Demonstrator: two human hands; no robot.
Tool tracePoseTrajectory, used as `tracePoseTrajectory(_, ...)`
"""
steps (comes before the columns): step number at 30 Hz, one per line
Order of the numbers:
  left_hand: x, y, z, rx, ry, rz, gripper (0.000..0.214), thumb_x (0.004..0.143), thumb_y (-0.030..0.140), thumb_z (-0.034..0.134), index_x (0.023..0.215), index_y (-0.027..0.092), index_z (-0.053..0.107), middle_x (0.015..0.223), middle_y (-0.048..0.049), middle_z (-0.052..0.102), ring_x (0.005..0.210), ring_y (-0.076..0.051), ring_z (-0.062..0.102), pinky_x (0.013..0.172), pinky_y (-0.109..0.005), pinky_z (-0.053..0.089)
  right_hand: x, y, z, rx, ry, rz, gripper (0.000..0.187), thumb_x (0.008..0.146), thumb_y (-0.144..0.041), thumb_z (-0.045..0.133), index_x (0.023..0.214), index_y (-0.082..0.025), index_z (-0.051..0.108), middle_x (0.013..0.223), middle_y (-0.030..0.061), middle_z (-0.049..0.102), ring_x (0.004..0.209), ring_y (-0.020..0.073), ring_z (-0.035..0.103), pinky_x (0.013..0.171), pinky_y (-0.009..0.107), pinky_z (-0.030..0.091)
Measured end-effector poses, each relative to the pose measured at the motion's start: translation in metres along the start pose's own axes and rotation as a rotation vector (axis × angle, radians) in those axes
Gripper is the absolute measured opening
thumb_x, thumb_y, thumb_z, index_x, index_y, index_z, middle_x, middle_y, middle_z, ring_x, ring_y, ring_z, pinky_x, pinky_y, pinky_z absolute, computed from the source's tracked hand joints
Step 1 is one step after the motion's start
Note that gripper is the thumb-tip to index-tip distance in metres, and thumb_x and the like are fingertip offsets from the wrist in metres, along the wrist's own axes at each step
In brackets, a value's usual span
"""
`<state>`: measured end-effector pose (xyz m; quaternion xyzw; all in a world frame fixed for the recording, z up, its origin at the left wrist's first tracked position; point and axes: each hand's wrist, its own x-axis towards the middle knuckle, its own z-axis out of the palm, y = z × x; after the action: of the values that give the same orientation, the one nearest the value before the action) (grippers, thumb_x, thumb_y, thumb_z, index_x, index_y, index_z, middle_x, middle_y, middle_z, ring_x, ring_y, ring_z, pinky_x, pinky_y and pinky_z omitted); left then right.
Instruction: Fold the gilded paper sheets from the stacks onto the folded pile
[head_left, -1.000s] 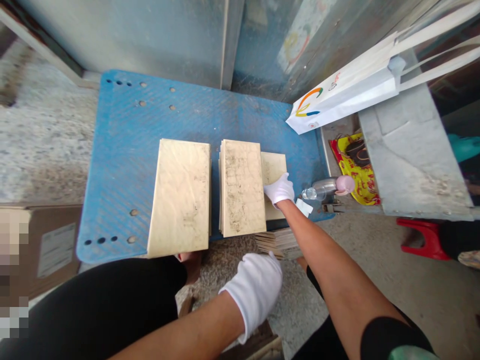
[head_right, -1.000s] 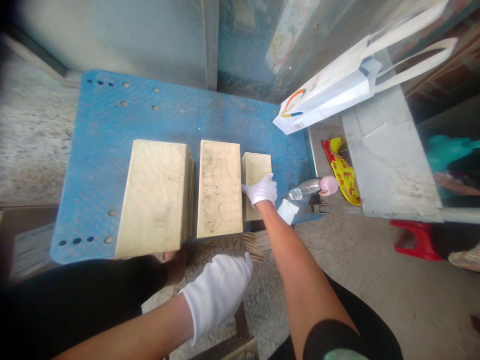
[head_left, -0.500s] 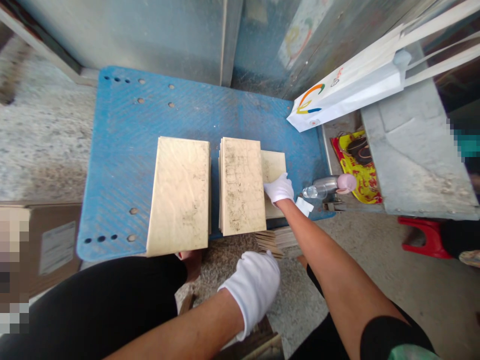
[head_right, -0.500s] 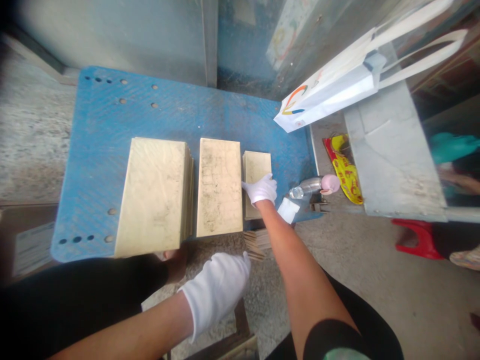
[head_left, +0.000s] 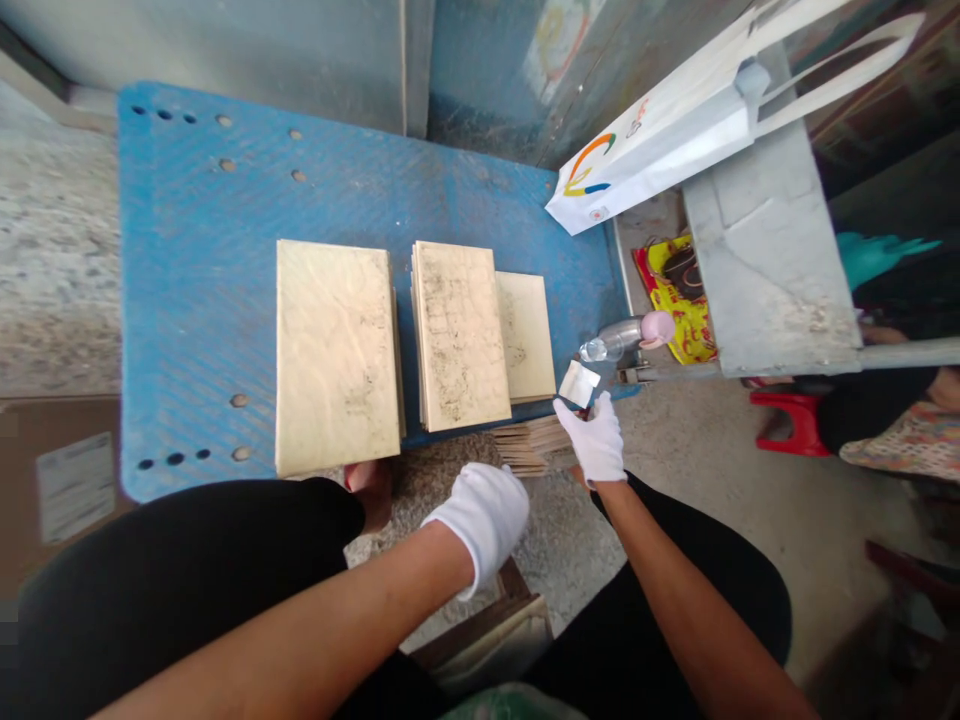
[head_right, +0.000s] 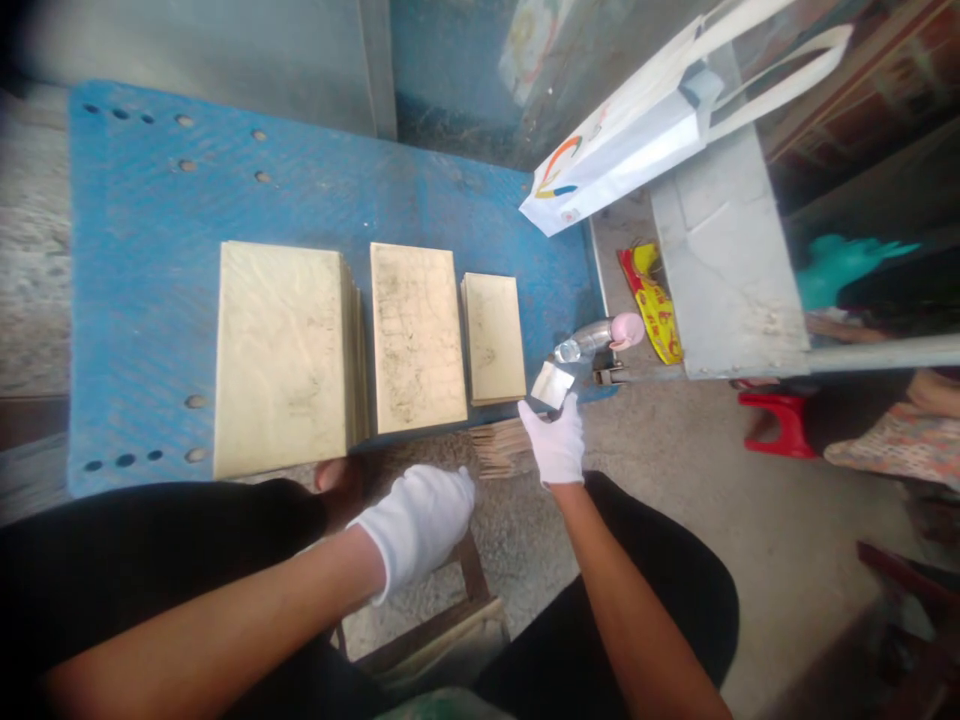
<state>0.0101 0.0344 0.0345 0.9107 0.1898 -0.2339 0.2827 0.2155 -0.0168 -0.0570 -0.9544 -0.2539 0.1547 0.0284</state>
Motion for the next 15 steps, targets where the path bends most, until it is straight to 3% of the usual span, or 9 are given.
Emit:
tracePoseTrajectory(3, -0.001, 0.001, 0.001, -0.008, -0.002, 0.01, 0.038, 0.087, -0.002, 0.031, 0.107, -0.006, 0.062, 0.078, -0.0257, 0.063, 0.076, -0.037, 0.068, 0.059, -0.041, 0.053, -0.033, 0.036, 0.007, -0.03, -0.05, 0.064, 0.115, 0.067, -0.07, 0.067, 0.152, -0.005, 0.024, 0.145, 0.0261, 0.042, 0.13, 0.0381, 0.047, 0.107, 0.047, 0.04)
tracePoseTrajectory(6, 0.001, 0.003, 0.006, -0.008, -0.015, 0.023, 0.036, 0.087, -0.001, 0.031, 0.104, -0.006, 0.062, 0.077, -0.0259, 0.062, 0.074, -0.036, 0.067, 0.06, -0.041, 0.052, -0.058, 0.057, 0.022, -0.076, -0.096, -0.006, 0.12, 0.065, -0.069, 0.07, 0.152, -0.002, 0.019, 0.15, 0.0272, 0.033, 0.137, 0.0385, 0.038, 0.11, 0.047, 0.036)
tracePoseTrajectory(9, 0.004, 0.004, 0.014, -0.014, 0.005, 0.021, 0.027, 0.087, 0.004, 0.04, 0.098, -0.004, 0.063, 0.073, -0.0243, 0.061, 0.072, -0.034, 0.067, 0.062, -0.04, 0.052, -0.068, 0.064, 0.038, -0.116, -0.076, -0.096, 0.127, 0.063, -0.068, 0.072, 0.152, 0.0, 0.013, 0.154, 0.0276, 0.024, 0.143, 0.0374, 0.025, 0.113, 0.045, 0.031)
tracePoseTrajectory(15, 0.001, 0.005, 0.015, -0.01, 0.028, 0.028, 0.024, 0.085, 0.007, 0.044, 0.096, -0.003, 0.063, 0.07, -0.0231, 0.06, 0.072, -0.032, 0.066, 0.063, -0.038, 0.052, -0.064, 0.066, 0.056, -0.075, -0.032, -0.023, 0.138, 0.057, -0.068, 0.075, 0.152, 0.0, 0.004, 0.153, 0.0305, 0.019, 0.141, 0.0409, 0.028, 0.111, 0.044, 0.034)
